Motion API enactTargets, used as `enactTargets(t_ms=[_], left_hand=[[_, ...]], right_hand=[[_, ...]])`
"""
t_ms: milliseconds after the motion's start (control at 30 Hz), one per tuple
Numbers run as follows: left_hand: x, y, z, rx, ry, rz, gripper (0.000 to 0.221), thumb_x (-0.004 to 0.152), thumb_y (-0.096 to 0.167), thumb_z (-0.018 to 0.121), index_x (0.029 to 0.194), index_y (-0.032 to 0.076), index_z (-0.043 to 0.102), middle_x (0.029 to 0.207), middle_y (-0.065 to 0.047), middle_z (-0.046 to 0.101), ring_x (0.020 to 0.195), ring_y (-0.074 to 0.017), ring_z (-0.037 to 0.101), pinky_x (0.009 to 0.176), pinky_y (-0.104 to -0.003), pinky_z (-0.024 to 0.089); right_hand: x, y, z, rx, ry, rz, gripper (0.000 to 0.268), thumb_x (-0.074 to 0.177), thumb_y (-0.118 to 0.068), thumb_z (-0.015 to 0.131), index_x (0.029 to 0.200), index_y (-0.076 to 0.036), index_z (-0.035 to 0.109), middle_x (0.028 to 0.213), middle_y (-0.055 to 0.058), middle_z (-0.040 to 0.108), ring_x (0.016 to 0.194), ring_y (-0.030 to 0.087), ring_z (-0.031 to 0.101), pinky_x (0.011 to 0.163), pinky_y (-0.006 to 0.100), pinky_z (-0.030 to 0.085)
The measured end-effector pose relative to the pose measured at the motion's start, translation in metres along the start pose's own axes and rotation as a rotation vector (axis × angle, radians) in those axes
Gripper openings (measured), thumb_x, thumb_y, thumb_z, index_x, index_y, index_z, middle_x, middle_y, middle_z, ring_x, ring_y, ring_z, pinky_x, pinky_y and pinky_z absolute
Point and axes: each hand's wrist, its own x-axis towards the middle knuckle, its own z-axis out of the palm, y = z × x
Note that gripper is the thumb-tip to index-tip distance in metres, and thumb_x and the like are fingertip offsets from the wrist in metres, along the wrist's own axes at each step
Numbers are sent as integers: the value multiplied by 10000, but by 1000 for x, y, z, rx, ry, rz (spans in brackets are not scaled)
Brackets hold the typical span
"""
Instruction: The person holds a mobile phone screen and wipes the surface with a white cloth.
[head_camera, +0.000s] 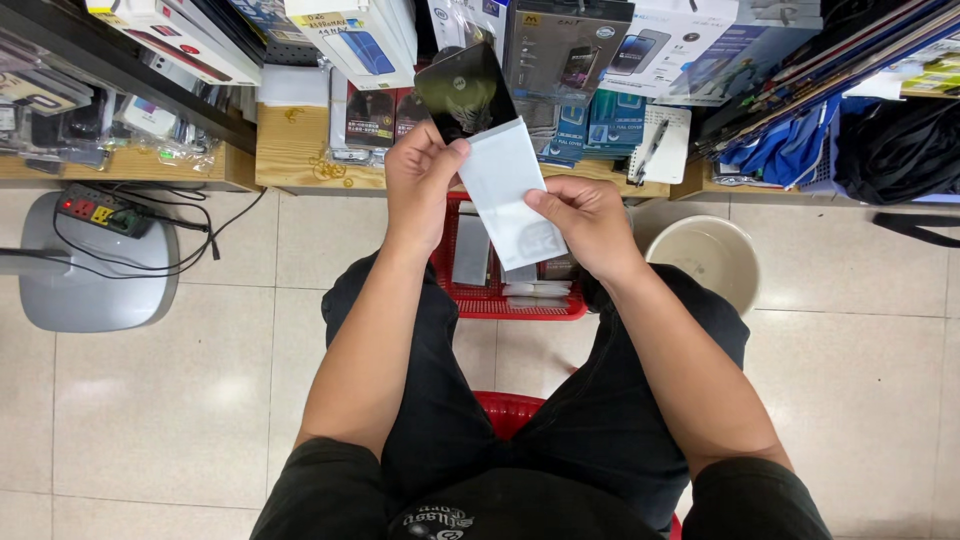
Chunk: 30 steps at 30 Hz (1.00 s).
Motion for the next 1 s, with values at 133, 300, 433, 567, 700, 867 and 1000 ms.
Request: enactTargets(t_ms=[133,300,433,567,700,867,1000], left_hand=[[2,-8,-9,61,54,26,129,915,73,734,826,42,645,690,-58,681,658,-96,686,624,-260,635],[6,-8,-12,63,115,32,175,901,124,779,792,53,662,631,-36,625,657,-74,644,663,-239,599],[1,2,-3,48,136,5,166,893,150,797,807,58,689,644,-28,647,661,-68,662,688,-229,597],[1,-8,-2,13,123,-17,148,904,159,792,848,44,717,672,-65,685,677,-108,698,698,-260,617],[-3,-22,1,-46,56,-5,117,929,159,770,892,59,723,733,-99,730,731,-124,718,703,-269,613],[-36,54,66,-309,-173,-169,405,969,458,657,1170,110,710,1061,-59,772,977,-129,735,881,-314,608],[-42,48,68,-307,-296,-299,728,1022,648,407,1205,17,720,1136,-232,746,1023,-310,752,883,-448,629]], right_hand=[[1,2,-1,-40,-5,-3,40,947,-52,769,942,-43,808,720,30,723,709,38,573,652,187,494],[-2,3,1,-39,-45,38,43,913,-31,771,899,-44,809,654,43,705,626,52,616,624,189,495],[1,9,0,-102,-68,28,33,906,-38,789,911,-46,820,695,67,728,716,62,555,632,215,488],[3,9,1,-51,-47,12,23,918,-46,782,918,-43,805,700,38,712,672,47,569,606,199,494],[4,10,1,43,-6,20,42,935,-52,767,904,-35,791,682,41,706,620,46,610,593,189,511],[1,15,5,213,-30,33,53,914,-55,773,894,-7,779,707,57,719,631,66,654,582,203,536],[0,8,4,161,-72,-45,70,896,-64,787,851,-11,784,759,86,749,689,77,633,583,221,535]])
